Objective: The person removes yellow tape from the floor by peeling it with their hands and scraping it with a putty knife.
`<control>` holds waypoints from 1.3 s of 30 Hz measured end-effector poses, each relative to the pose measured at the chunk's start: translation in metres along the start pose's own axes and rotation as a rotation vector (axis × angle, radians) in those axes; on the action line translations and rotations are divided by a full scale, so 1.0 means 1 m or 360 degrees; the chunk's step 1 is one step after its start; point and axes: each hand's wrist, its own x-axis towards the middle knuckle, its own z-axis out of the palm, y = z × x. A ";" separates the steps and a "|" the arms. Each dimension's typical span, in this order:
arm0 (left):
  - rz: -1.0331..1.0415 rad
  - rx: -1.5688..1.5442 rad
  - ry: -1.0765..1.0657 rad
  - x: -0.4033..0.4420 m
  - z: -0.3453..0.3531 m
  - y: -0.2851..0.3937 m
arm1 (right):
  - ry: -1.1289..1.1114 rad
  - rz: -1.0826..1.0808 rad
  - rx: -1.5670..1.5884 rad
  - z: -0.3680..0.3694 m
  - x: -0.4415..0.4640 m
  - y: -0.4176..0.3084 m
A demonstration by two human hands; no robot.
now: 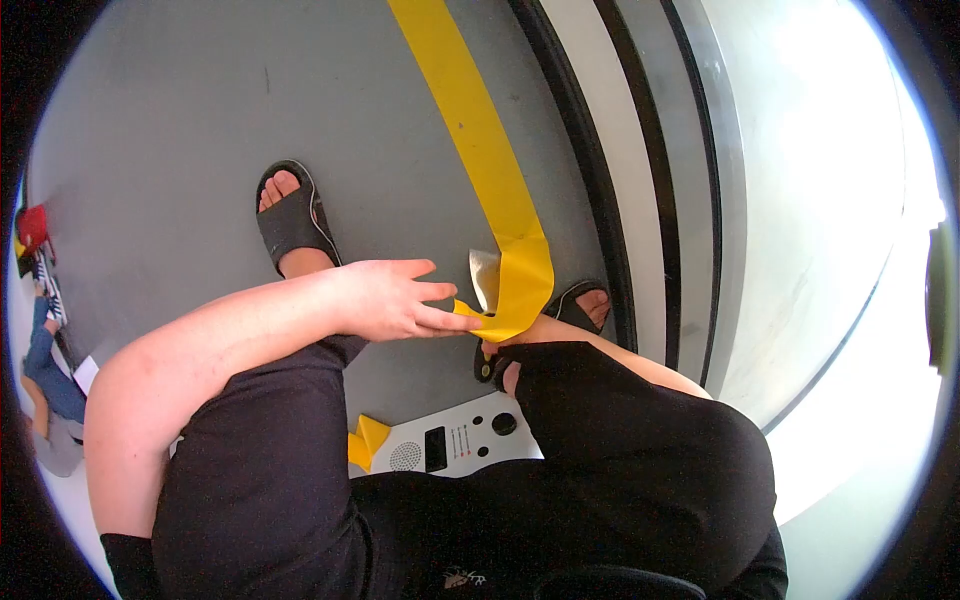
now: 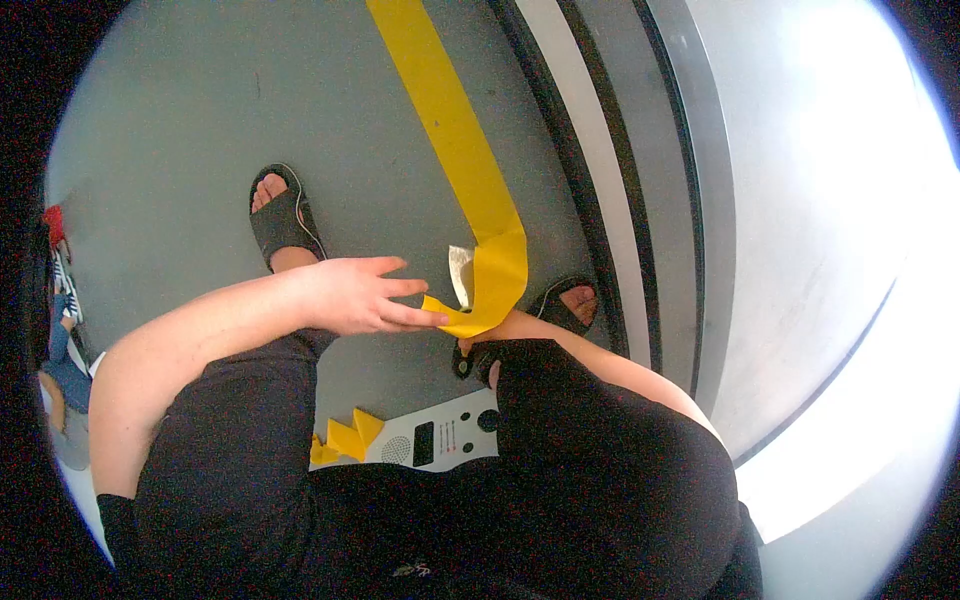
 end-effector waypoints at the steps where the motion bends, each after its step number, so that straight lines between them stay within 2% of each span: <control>1: -0.0012 0.0008 -0.0004 -0.001 -0.001 0.001 | -0.0008 0.0011 -0.0005 0.000 0.000 -0.001; 6: -0.0077 0.0027 0.0057 -0.005 -0.002 0.005 | -0.0029 0.0042 -0.0020 0.001 0.002 -0.003; 11: -0.0090 0.0054 -0.0058 -0.008 -0.006 0.005 | -0.0075 0.0030 -0.0045 0.000 0.002 -0.005; 24: -0.0114 0.0081 -0.0056 -0.008 -0.004 0.008 | -0.0122 -0.0075 0.0034 0.000 0.007 0.005; 28: -0.0096 0.0063 -0.0042 -0.006 -0.001 0.009 | 0.0144 -0.0016 0.0074 0.000 0.021 0.038; 30: -0.0096 0.0052 -0.0058 -0.006 0.000 0.009 | 0.0077 -0.0215 -0.0423 -0.005 0.021 0.038; 31: -0.0099 0.0054 -0.0037 -0.006 0.001 0.009 | 0.0084 -0.0213 -0.0418 -0.003 0.015 0.033; 33: -0.0092 0.0062 -0.0019 -0.006 0.003 0.010 | -0.0166 0.0055 -0.0035 0.000 -0.002 -0.006; 34: -0.0210 -0.0038 -0.0297 -0.006 0.004 0.011 | -0.0155 0.0051 -0.0033 -0.005 -0.002 -0.006; 35: -0.0327 -0.0137 -0.0577 -0.007 0.005 0.012 | -0.0078 0.0322 -0.0114 -0.011 0.000 -0.007; 36: -0.0316 -0.0133 -0.0582 -0.008 0.003 0.010 | -0.0004 0.0595 -0.0191 -0.014 0.000 -0.008; 38: -0.0490 -0.0476 -0.0753 -0.010 -0.003 0.007 | -0.0044 0.0541 -0.0197 -0.016 -0.005 -0.013; 39: -0.0482 -0.0472 -0.0760 -0.012 0.001 0.007 | -0.0091 0.0486 -0.0214 -0.016 -0.007 -0.017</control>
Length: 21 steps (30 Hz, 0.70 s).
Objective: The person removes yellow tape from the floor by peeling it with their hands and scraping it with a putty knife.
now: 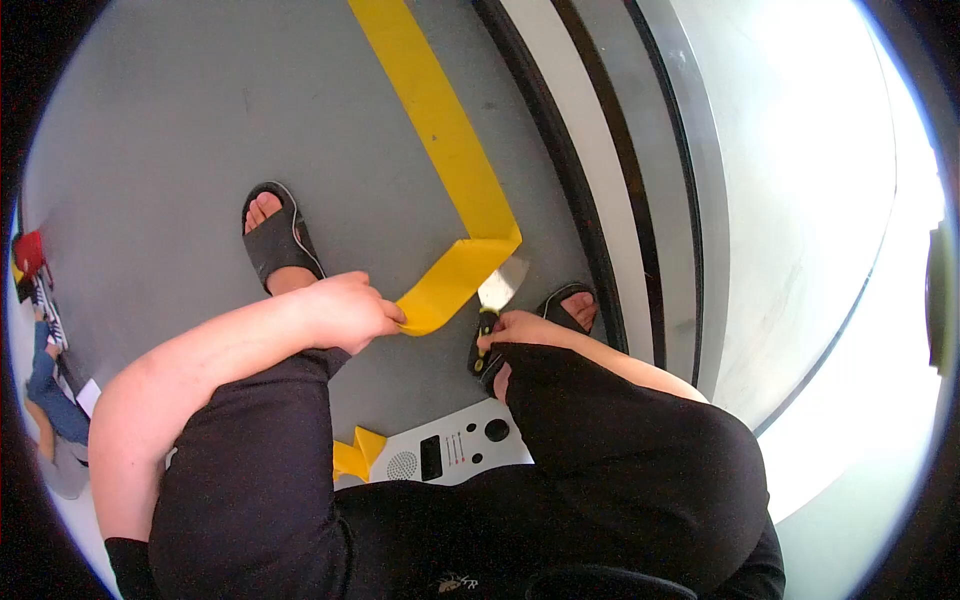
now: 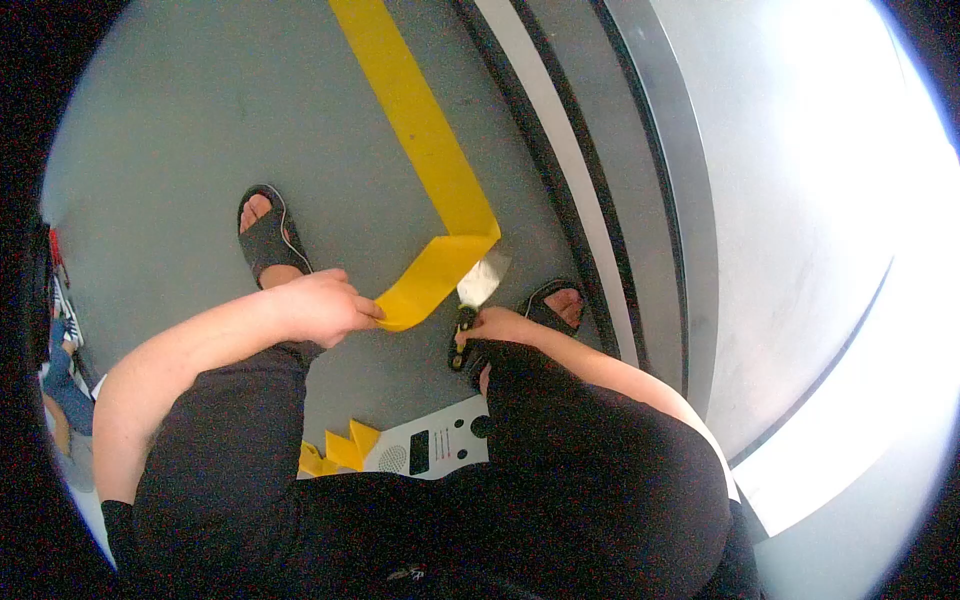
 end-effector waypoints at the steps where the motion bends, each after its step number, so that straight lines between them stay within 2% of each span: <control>1: -0.0045 -0.0246 0.0127 0.002 0.007 -0.001 | -0.0038 -0.0057 -0.0025 0.000 -0.001 -0.001; 2: -0.0091 -0.0492 0.0255 0.005 0.014 -0.001 | 0.0014 -0.0104 -0.0186 0.010 0.024 0.031; 3: -0.0086 -0.0487 0.0249 0.007 0.015 -0.002 | 0.0020 -0.0106 -0.0179 0.008 0.026 0.034; 5: -0.0051 -0.0857 0.0199 0.011 0.019 -0.002 | 0.0300 0.0064 0.0006 0.006 0.029 0.039; 6: -0.0048 -0.0854 0.0192 0.012 0.020 -0.001 | 0.0287 0.0060 -0.0078 0.005 0.028 0.035; 8: 0.0016 -0.1230 0.0345 0.014 0.022 0.000 | 0.0227 0.0050 -0.0125 0.003 0.020 0.029; 10: 0.0019 -0.1353 0.0297 0.016 0.021 0.000 | 0.0161 0.0044 -0.0173 0.005 0.014 0.028; 12: 0.0017 -0.1471 0.0252 0.016 0.023 0.000 | 0.0196 -0.0256 -0.0117 0.013 0.013 0.034; 15: 0.0084 -0.1569 0.0255 0.017 0.024 -0.004 | 0.0006 -0.0121 -0.0092 0.007 0.008 0.027; 17: -0.0236 -0.1550 0.0126 0.013 0.015 -0.010 | -0.0055 -0.0015 -0.0002 0.001 -0.003 0.016; 19: -0.0692 -0.1258 0.0376 0.006 -0.002 -0.011 | -0.0118 0.0090 0.0086 -0.002 -0.019 0.008; 21: -0.0954 -0.1178 0.0942 -0.003 0.010 -0.021 | 0.0008 0.0164 0.0366 -0.006 -0.036 0.005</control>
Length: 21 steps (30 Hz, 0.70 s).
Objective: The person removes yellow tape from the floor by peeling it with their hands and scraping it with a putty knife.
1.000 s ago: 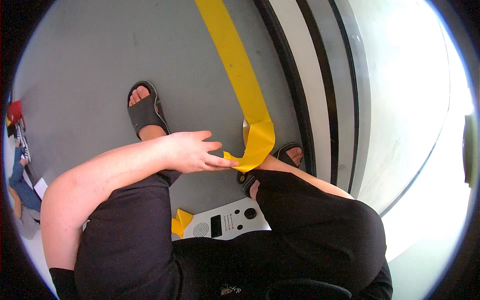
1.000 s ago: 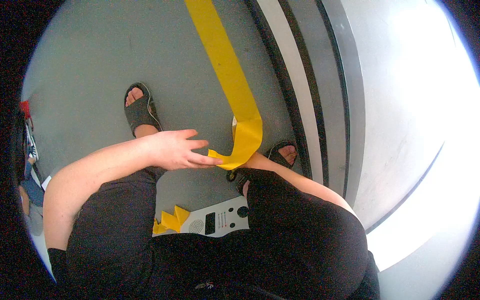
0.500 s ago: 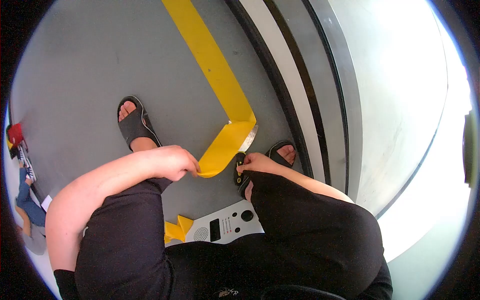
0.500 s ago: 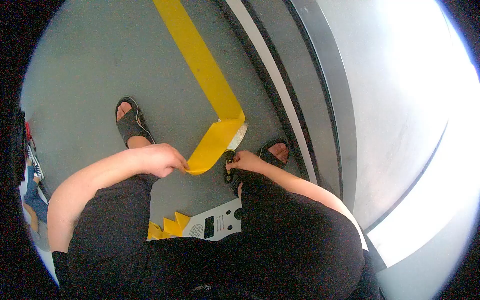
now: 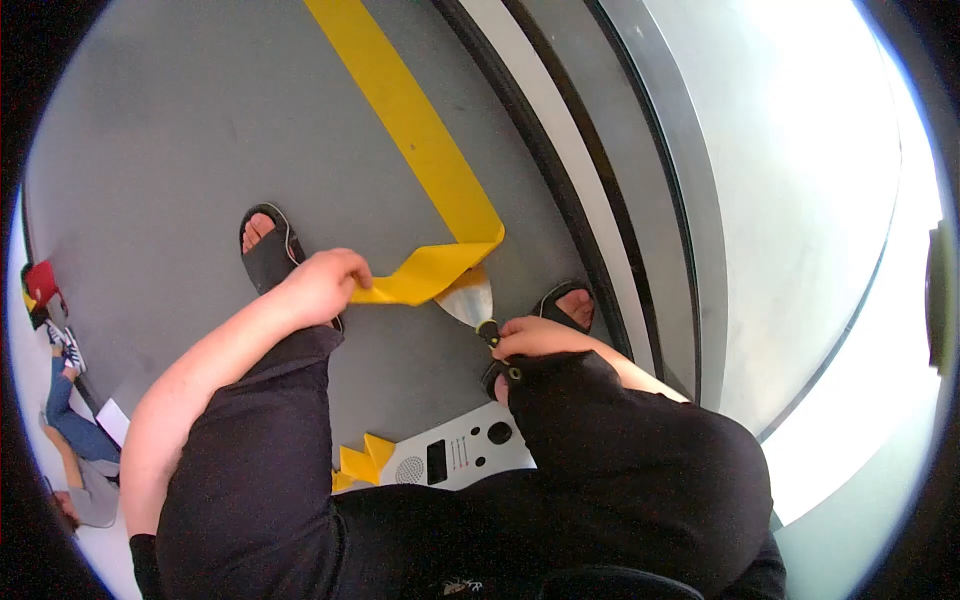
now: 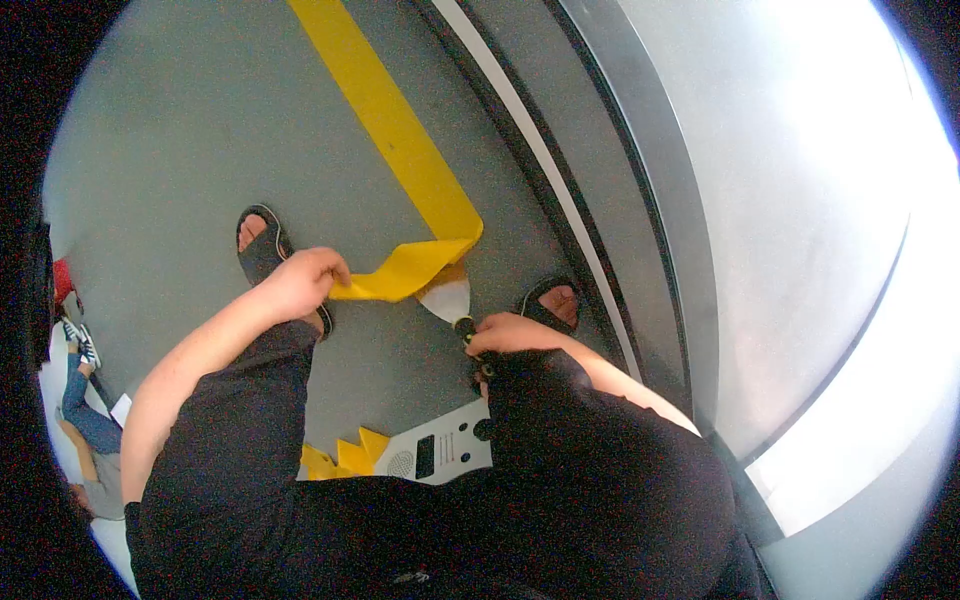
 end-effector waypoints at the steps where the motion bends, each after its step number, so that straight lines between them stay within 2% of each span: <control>1: -0.0098 0.0044 0.0077 0.000 -0.006 -0.006 | 0.0092 -0.0043 0.0136 0.000 -0.010 0.003; 2: -0.0200 0.0078 0.0144 -0.003 -0.007 -0.012 | 0.0091 -0.0046 0.0133 0.001 -0.016 0.015; 4: -0.0176 0.0093 0.0170 -0.008 -0.009 -0.026 | 0.0299 -0.0388 0.0269 -0.002 -0.025 0.034; 6: -0.0141 0.0102 0.0190 -0.011 -0.005 -0.044 | 0.0388 -0.0322 0.0348 0.002 -0.049 0.029; 8: -0.0031 0.0601 0.0224 -0.015 0.000 -0.071 | 0.0473 -0.0260 0.0438 0.006 -0.066 0.023; 10: -0.0058 0.0662 0.0233 -0.022 0.002 -0.076 | 0.0725 -0.0132 0.0481 0.010 -0.076 0.018; 12: -0.0217 0.1312 0.0719 -0.029 0.001 -0.057 | 0.0748 -0.0100 0.0573 0.014 -0.085 0.010; 13: -0.0503 0.1221 0.0698 -0.028 -0.002 -0.065 | 0.0826 -0.0165 0.0446 0.014 -0.083 0.014; 14: -0.0493 0.1220 0.0700 -0.027 -0.003 -0.063 | 0.0906 -0.0227 0.0319 0.014 -0.082 0.017; 15: -0.0769 0.1146 0.0665 -0.026 -0.009 -0.052 | 0.0916 -0.0227 0.0318 0.012 -0.080 0.018; 16: -0.1045 0.1065 0.0629 -0.026 -0.013 -0.046 | 0.0924 -0.0417 0.0297 0.012 -0.078 0.018; 17: -0.1043 0.1064 0.0634 -0.027 -0.013 -0.050 | 0.0925 -0.0605 0.0275 0.011 -0.076 0.017; 18: -0.1137 0.0837 0.0583 -0.028 -0.012 -0.060 | 0.0925 -0.0603 0.0272 0.009 -0.076 0.010; 19: -0.1224 0.0610 0.0534 -0.031 -0.009 -0.070 | 0.1018 -0.0717 0.0173 0.007 -0.079 0.000; 20: -0.1221 0.0607 0.0535 -0.034 -0.006 -0.083 | 0.1108 -0.0829 0.0074 0.005 -0.081 -0.009; 21: -0.1020 0.0673 0.0596 -0.036 -0.002 -0.097 | 0.1167 -0.0972 0.0090 0.003 -0.081 -0.015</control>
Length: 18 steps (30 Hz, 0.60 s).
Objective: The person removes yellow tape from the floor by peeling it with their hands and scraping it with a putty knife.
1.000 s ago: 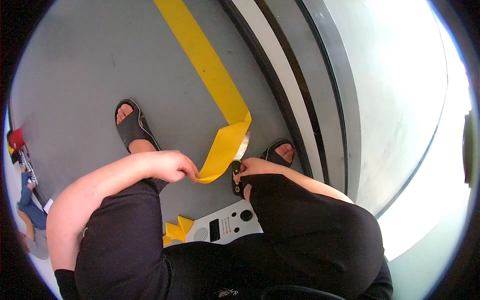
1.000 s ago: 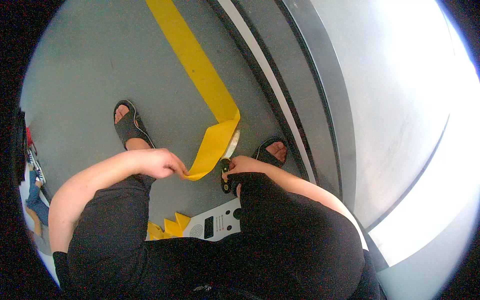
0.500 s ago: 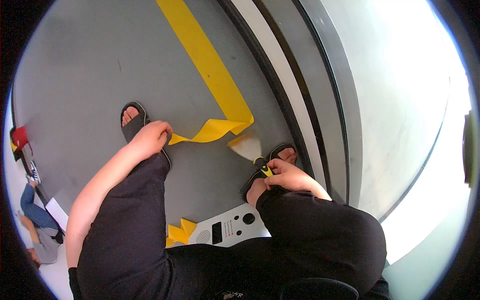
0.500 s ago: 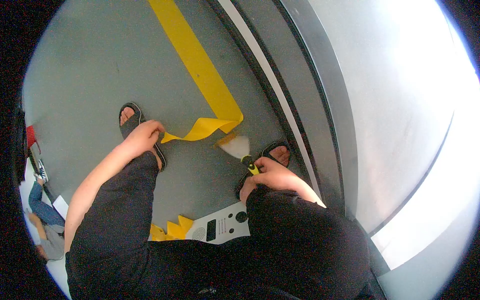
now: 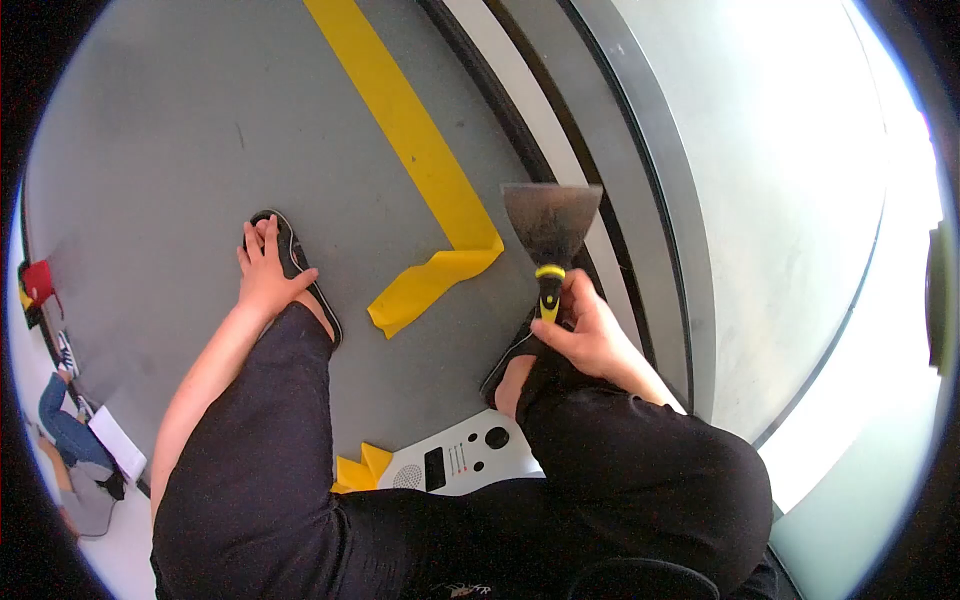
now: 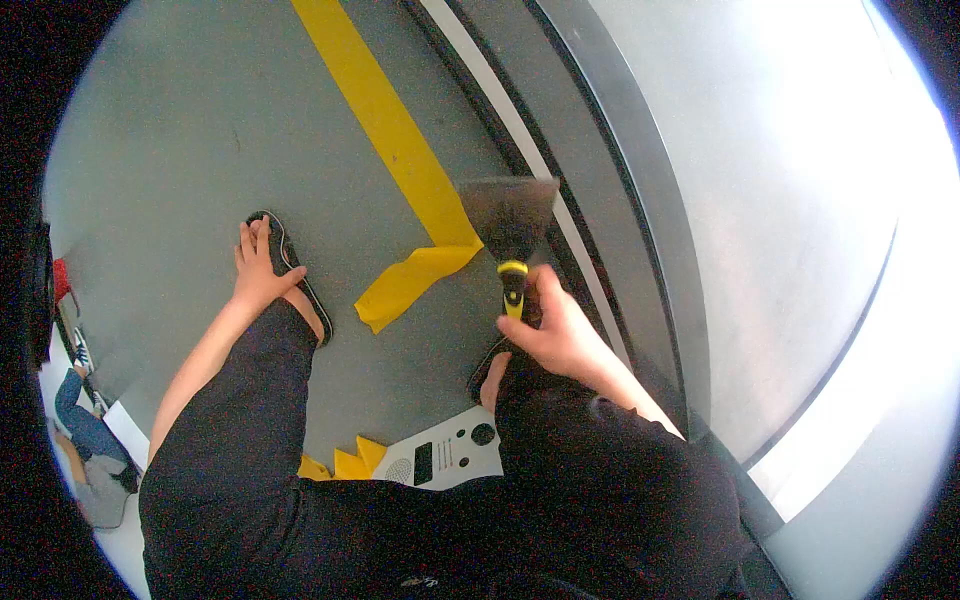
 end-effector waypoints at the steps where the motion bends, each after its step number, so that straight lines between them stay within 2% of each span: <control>1: 0.0186 0.0001 0.0107 0.000 0.000 -0.001 | 0.0028 0.0077 -0.0352 -0.007 0.002 -0.029; 2: 0.0187 -0.0002 0.0108 0.000 -0.001 -0.001 | 0.0080 0.0026 -0.0459 -0.011 0.004 -0.038; 4: 0.0026 -0.0011 -0.0111 -0.004 -0.016 0.012 | 0.0195 -0.0126 -0.0580 -0.017 0.000 -0.039; 5: 0.0029 -0.0018 -0.0107 -0.004 -0.014 0.009 | 0.0198 -0.0128 -0.0587 -0.019 -0.006 -0.037; 7: 0.0189 0.0063 0.0010 -0.002 -0.006 0.001 | 0.0472 -0.0030 -0.0471 -0.019 -0.026 -0.029; 11: 0.0166 -0.0023 0.0079 -0.005 0.004 -0.004 | 0.0670 0.0084 -0.0622 -0.016 -0.062 0.028; 12: 0.0154 -0.0027 0.0093 -0.004 0.003 -0.004 | 0.0738 0.0217 -0.0367 -0.011 -0.065 0.054; 13: 0.0147 -0.0026 0.0104 -0.002 0.002 -0.003 | 0.0732 0.0229 -0.0367 -0.007 -0.064 0.059; 15: 0.0123 -0.0013 0.0039 -0.001 -0.001 -0.002 | 0.0942 0.0341 0.0322 0.004 -0.057 0.061; 18: 0.0088 0.0007 -0.0019 -0.003 -0.005 -0.002 | 0.0962 0.0265 0.0425 0.013 -0.050 0.060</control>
